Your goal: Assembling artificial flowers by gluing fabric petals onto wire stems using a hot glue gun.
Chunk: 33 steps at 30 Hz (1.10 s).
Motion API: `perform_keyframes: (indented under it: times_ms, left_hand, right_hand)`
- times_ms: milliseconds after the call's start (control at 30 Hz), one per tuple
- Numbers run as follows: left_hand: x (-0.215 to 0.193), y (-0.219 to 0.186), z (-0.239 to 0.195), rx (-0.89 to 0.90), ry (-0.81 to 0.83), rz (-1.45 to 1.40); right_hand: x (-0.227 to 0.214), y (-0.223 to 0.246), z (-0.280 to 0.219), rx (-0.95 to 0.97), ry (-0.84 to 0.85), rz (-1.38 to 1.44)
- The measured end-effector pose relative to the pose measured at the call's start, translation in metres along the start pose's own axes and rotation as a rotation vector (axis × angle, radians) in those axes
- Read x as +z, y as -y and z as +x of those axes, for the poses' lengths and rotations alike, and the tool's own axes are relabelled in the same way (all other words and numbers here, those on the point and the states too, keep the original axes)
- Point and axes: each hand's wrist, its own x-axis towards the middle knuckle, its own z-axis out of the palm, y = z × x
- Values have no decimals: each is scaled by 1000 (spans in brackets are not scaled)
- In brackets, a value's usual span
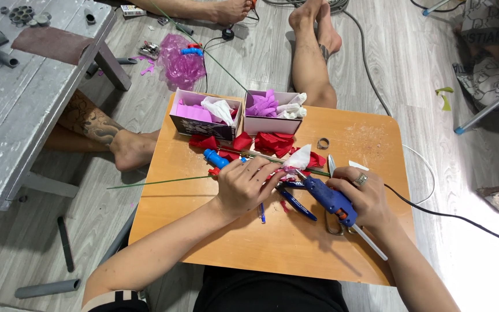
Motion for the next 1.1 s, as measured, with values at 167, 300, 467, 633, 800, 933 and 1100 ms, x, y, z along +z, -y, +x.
perform_keyframes:
  times_ms: [167,300,467,633,800,933,1100]
  left_hand:
    - [-2,0,3,32,-9,38]
    - [-3,1,3,75,-30,95]
    - [0,2,1,69,-40,94]
    - [0,3,1,78,-54,76]
    - [0,4,0,101,-56,96]
    - [-2,4,3,105,-50,100]
    - [-3,2,5,112,-48,107]
  right_hand:
    - [-4,11,14,24,14,-39]
    - [-3,11,13,9,47,-43]
    - [-4,13,13,13,50,-41]
    - [-4,13,15,10,60,-62]
    - [0,14,12,11,74,-60]
    - [-4,5,6,12,60,-39]
    - [-7,1,4,30,107,-59]
